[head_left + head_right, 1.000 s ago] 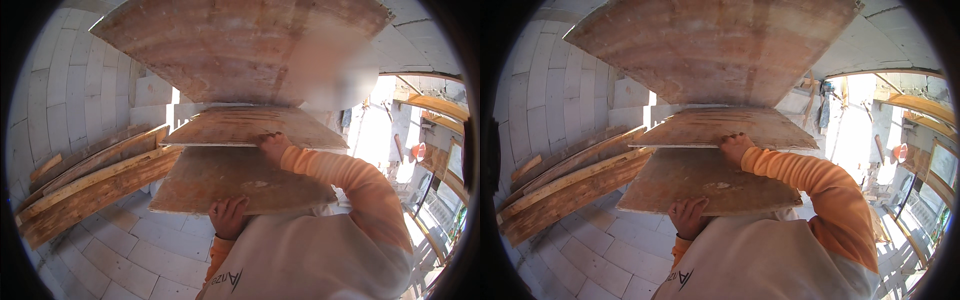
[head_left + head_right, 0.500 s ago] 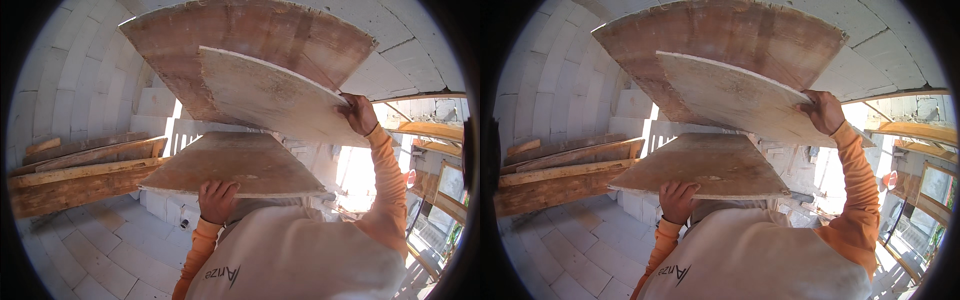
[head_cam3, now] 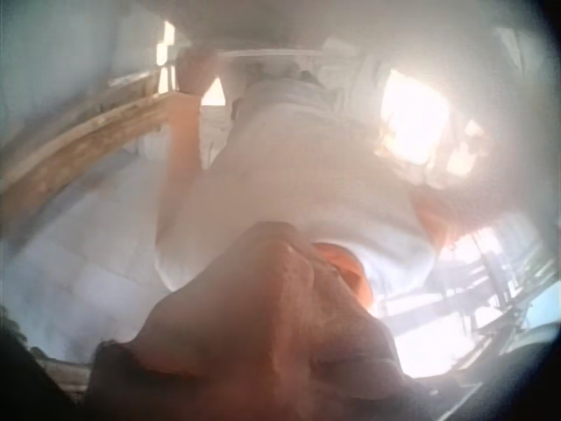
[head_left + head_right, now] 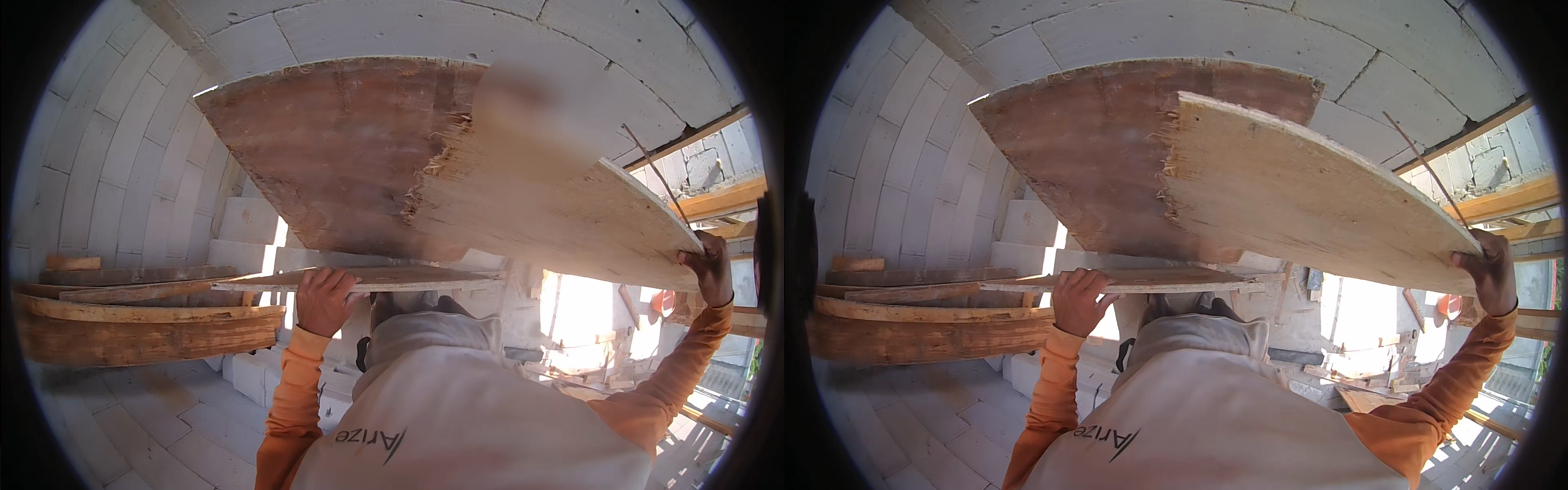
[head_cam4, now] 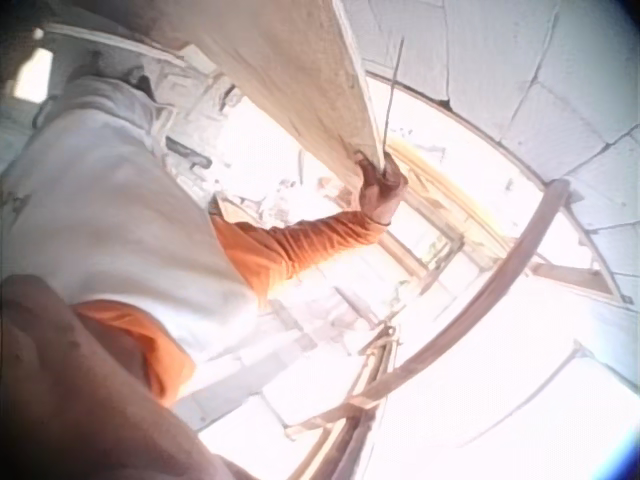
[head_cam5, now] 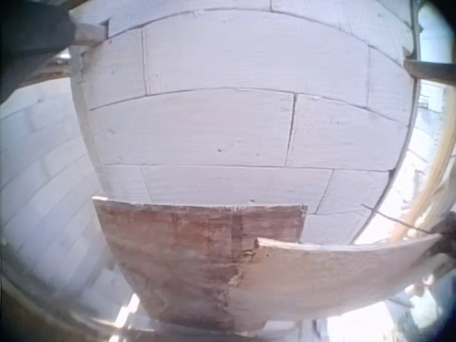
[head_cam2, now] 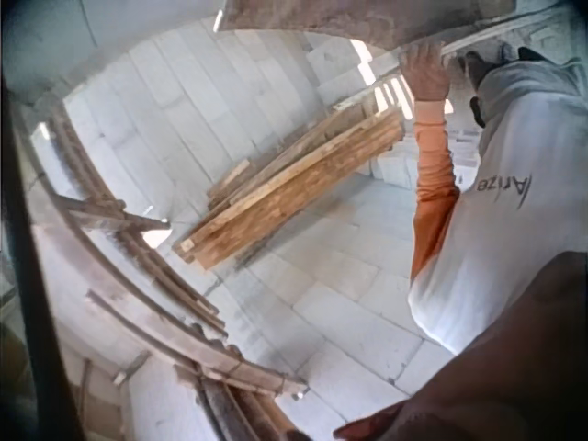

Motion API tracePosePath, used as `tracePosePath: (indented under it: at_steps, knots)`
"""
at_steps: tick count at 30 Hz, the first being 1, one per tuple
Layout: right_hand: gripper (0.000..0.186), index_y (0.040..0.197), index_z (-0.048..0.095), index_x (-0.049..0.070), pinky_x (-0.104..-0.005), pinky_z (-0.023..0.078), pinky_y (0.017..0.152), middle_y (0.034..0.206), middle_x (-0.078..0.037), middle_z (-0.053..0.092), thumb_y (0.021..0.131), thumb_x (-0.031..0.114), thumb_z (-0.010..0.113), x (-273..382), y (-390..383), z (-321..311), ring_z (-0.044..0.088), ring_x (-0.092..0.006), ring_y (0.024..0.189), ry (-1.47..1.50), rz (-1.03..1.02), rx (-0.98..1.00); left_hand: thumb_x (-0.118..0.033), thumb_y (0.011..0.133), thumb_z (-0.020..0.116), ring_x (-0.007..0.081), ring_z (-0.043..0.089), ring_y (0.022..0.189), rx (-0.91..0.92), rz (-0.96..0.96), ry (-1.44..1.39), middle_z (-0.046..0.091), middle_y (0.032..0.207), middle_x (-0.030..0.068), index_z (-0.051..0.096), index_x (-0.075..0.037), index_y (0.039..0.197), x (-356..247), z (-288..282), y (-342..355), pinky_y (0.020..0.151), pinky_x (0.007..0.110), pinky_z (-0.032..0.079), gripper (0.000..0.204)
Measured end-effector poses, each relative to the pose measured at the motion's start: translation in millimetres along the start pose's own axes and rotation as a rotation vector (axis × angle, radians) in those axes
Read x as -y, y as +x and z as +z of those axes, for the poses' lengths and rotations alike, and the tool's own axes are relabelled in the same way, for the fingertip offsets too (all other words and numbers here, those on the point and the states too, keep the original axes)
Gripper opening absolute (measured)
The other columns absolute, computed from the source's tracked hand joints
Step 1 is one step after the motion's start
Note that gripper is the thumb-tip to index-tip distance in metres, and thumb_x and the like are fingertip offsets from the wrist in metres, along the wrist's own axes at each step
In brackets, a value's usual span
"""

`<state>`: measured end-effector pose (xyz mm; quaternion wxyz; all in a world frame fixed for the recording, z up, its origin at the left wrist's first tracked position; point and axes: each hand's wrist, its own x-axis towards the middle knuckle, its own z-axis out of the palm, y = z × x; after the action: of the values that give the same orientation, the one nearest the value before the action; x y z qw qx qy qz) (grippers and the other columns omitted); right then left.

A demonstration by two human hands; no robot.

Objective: The person saws through a sheet of plywood with a handsaw while kneeling on the ground, then picks up and carries the resulting boards through an unfinished building.

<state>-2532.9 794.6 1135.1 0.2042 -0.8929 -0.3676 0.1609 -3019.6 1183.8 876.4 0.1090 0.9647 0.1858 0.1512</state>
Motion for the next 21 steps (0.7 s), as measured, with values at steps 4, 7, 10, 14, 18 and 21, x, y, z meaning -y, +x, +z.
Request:
tracePosePath:
  at_steps: [4,7,10,14,18,21]
  knots:
    - [0.027,0.103,0.067,-0.005,-0.0298,0.047,0.078,0.090,-0.006,0.067,0.083,0.012,0.072,-30.5,-72.7,-62.5,0.059,-0.0136,0.084,0.056,0.164,-0.143,-0.030,0.080,0.081,0.0273,0.063,0.088,0.093,-0.012,-0.039,0.068,0.092,0.0069,0.065,-0.006,0.093,19.4,-2.1,26.9,0.079,0.041,0.045,0.032]
    - [0.039,0.116,0.066,-0.005,-0.0326,0.047,0.086,0.102,-0.008,0.066,0.086,0.018,0.074,-66.9,-137.7,-96.5,0.060,-0.0169,0.093,0.036,0.242,-0.263,-0.025,0.079,0.082,0.0265,0.064,0.092,0.128,-0.005,-0.023,0.068,0.092,0.0051,0.067,-0.009,0.094,31.4,-3.5,48.0,0.080,0.042,0.046,0.028]
    - [0.048,0.123,0.065,-0.004,-0.0352,0.046,0.090,0.106,-0.009,0.063,0.087,0.025,0.075,-61.8,-204.1,-121.9,0.059,-0.0196,0.101,-0.131,0.362,-0.261,-0.028,0.082,0.082,0.0317,0.068,0.089,0.148,0.032,-0.073,0.072,0.093,0.0095,0.069,-0.006,0.099,45.1,2.5,75.3,0.079,0.045,0.049,0.031]
    - [0.048,0.128,0.063,-0.003,-0.0385,0.047,0.091,0.106,-0.010,0.064,0.089,0.024,0.072,-61.4,-279.9,-117.4,0.060,-0.0231,0.102,-0.347,0.464,-0.395,-0.035,0.086,0.082,0.0380,0.072,0.089,0.095,-0.031,-0.131,0.076,0.100,0.0150,0.074,-0.005,0.106,68.1,12.0,101.9,0.078,0.047,0.053,0.037]
    - [0.054,0.135,0.060,-0.002,-0.0405,0.041,0.106,0.131,-0.014,0.057,0.092,0.027,0.074,-54.0,-341.0,-101.8,0.054,-0.0266,0.120,-0.404,0.695,-0.375,-0.041,0.086,0.081,0.0393,0.073,0.092,0.219,-0.086,-0.126,0.077,0.103,0.0165,0.077,-0.008,0.109,81.6,11.6,155.0,0.078,0.047,0.054,0.040]
    - [0.052,0.135,0.061,-0.002,-0.0394,0.041,0.107,0.131,-0.014,0.059,0.091,0.023,0.074,-74.0,-382.6,-60.9,0.055,-0.0258,0.122,-0.360,0.697,-0.524,-0.042,0.086,0.081,0.0396,0.073,0.093,0.205,-0.029,-0.119,0.077,0.103,0.0164,0.077,-0.009,0.110,93.5,21.5,180.1,0.079,0.047,0.054,0.041]
